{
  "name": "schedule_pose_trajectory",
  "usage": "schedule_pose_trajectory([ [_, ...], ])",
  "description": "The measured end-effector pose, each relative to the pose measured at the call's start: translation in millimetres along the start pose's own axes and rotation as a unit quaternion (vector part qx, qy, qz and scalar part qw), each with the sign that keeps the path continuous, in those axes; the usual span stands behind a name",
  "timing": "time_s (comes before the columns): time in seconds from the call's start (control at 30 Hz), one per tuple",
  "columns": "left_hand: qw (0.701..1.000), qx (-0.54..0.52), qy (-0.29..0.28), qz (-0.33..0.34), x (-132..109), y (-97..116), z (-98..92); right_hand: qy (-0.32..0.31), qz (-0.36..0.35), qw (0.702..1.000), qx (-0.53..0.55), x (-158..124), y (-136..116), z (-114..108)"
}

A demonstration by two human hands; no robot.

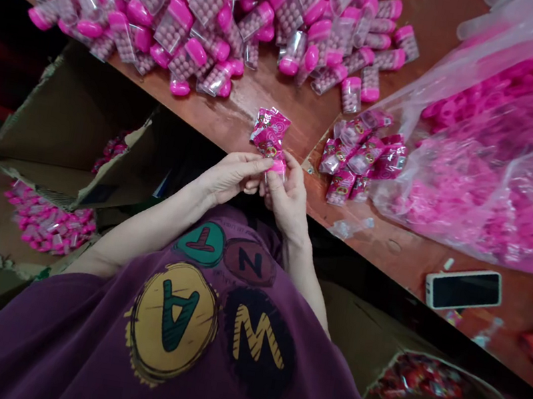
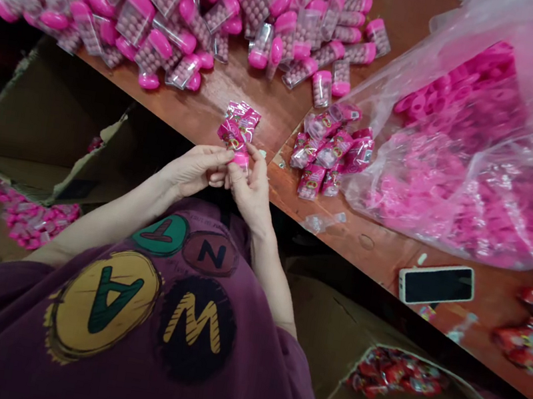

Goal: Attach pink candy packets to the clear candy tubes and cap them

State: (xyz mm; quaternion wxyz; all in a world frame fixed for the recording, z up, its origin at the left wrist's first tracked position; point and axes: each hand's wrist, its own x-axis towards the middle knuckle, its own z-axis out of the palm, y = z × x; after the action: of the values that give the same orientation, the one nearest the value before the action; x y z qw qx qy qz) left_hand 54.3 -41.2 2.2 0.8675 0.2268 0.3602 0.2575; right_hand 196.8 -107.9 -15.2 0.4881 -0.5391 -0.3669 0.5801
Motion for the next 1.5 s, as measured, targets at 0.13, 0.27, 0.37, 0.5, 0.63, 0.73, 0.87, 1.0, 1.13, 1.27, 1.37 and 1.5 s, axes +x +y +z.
schedule_pose_trajectory([
  [0.13,0.999,0.034,0.034,-0.010,-3,0,4.6,-0.011,0.026,1.000,0.008,0,3,-1],
  [0.27,0.997,0.013,0.070,-0.002,-3,-4,6.0,0.049,-0.058,0.992,-0.104,1,16,1],
  [0.37,0.998,-0.026,0.057,-0.011,-2,-5,3.2,0.040,-0.063,0.992,-0.097,1,19,4],
  [0.5,0.998,-0.042,0.046,-0.002,-2,-4,-1.9,0.030,-0.032,0.999,-0.020,-3,12,10],
  [0.63,0.998,-0.035,0.051,-0.006,-2,-4,-1.6,0.031,-0.043,0.998,-0.031,-6,6,12],
  [0.73,0.998,-0.024,0.056,-0.002,-2,-4,2.1,0.042,-0.031,0.999,-0.007,-5,3,12],
  [0.87,0.998,0.003,0.058,0.001,-2,-6,6.3,0.038,0.048,0.994,0.086,-3,2,12],
  [1.0,0.997,0.010,0.080,0.013,-1,-12,7.5,0.088,-0.010,0.996,0.025,-3,12,16],
  [1.13,0.995,-0.016,0.098,0.006,-1,-12,7.0,0.130,-0.068,0.988,-0.041,-4,21,20],
  [1.27,0.995,-0.032,0.093,-0.005,-1,-8,3.8,0.073,0.018,0.996,0.041,-3,16,18],
  [1.37,0.994,-0.032,0.102,0.011,2,-10,2.1,0.070,0.016,0.996,0.045,-2,15,18],
  [1.5,0.993,-0.016,0.115,0.012,5,-18,4.3,0.089,-0.033,0.995,-0.036,-2,19,20],
])
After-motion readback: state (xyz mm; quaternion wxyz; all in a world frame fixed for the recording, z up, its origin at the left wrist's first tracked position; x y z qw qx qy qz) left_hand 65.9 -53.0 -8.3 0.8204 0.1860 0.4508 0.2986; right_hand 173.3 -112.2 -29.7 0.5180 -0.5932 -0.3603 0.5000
